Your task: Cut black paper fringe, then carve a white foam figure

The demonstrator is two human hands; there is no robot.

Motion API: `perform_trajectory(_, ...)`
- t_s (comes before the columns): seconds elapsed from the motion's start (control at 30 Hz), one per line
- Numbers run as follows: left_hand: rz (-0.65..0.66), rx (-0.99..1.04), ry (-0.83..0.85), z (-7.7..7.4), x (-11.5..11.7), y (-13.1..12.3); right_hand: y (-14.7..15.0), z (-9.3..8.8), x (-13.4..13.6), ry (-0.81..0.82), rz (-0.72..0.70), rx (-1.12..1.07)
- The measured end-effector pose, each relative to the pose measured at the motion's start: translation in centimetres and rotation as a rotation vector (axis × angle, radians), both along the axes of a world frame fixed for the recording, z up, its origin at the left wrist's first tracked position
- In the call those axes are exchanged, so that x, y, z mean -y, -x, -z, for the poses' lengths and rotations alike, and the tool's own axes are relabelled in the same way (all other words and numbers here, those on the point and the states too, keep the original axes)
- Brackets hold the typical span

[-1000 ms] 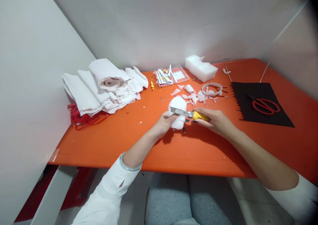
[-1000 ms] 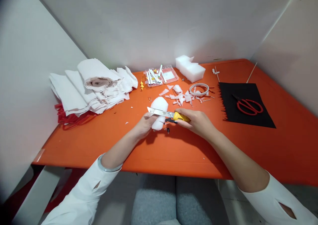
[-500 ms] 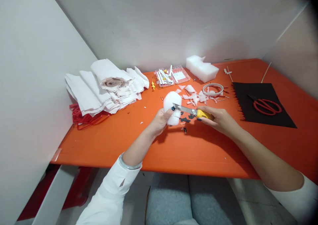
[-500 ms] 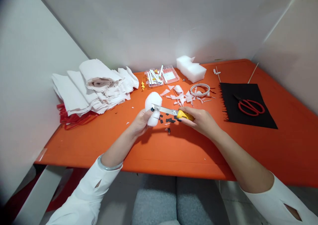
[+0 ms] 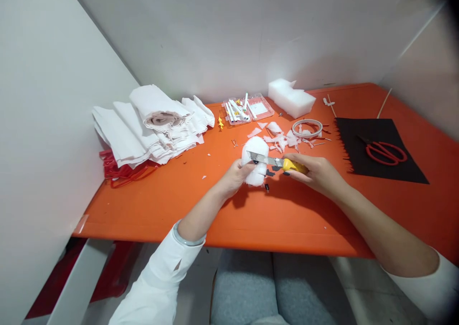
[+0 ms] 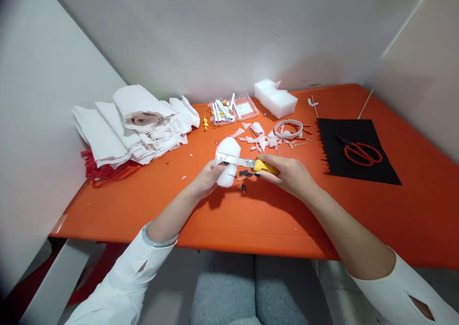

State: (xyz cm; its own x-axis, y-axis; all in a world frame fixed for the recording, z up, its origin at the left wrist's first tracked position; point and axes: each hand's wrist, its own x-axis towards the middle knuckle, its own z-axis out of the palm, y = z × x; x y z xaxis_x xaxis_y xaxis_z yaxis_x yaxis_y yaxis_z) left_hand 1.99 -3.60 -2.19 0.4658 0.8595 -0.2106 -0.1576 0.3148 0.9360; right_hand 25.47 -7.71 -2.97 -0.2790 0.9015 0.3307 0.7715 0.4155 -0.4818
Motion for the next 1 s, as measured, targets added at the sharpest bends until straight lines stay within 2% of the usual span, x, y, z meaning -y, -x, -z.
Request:
perform_trajectory(0.23, 0.045, -0.008, 0.025, 0.8, 0.5, 0.0, 0.5, 0.0, 0.1, 0.005, -0.028, 0.016)
perform_trajectory(0.47, 0.012, 0.028, 0.125, 0.1, 0.6, 0.0, 0.4, -0.3, 0.3, 0.036, -0.096, -0.009)
perform_trajectory(0.6, 0.002, 0.023, 0.171, 0.4, 0.5, -0.6, 1.0, -0.7, 0.6, 0.047, -0.116, -0.01)
perform_trajectory(0.87, -0.115, 0.045, 0.056, 0.4, 0.5, -1.1, 0.7, -0.3, 0.4, -0.002, -0.063, 0.039)
perform_trajectory(1.0, -0.079, 0.042, 0.057, 0.8, 0.9, -1.4, 0.8, -0.3, 0.5, -0.018, -0.048, 0.042)
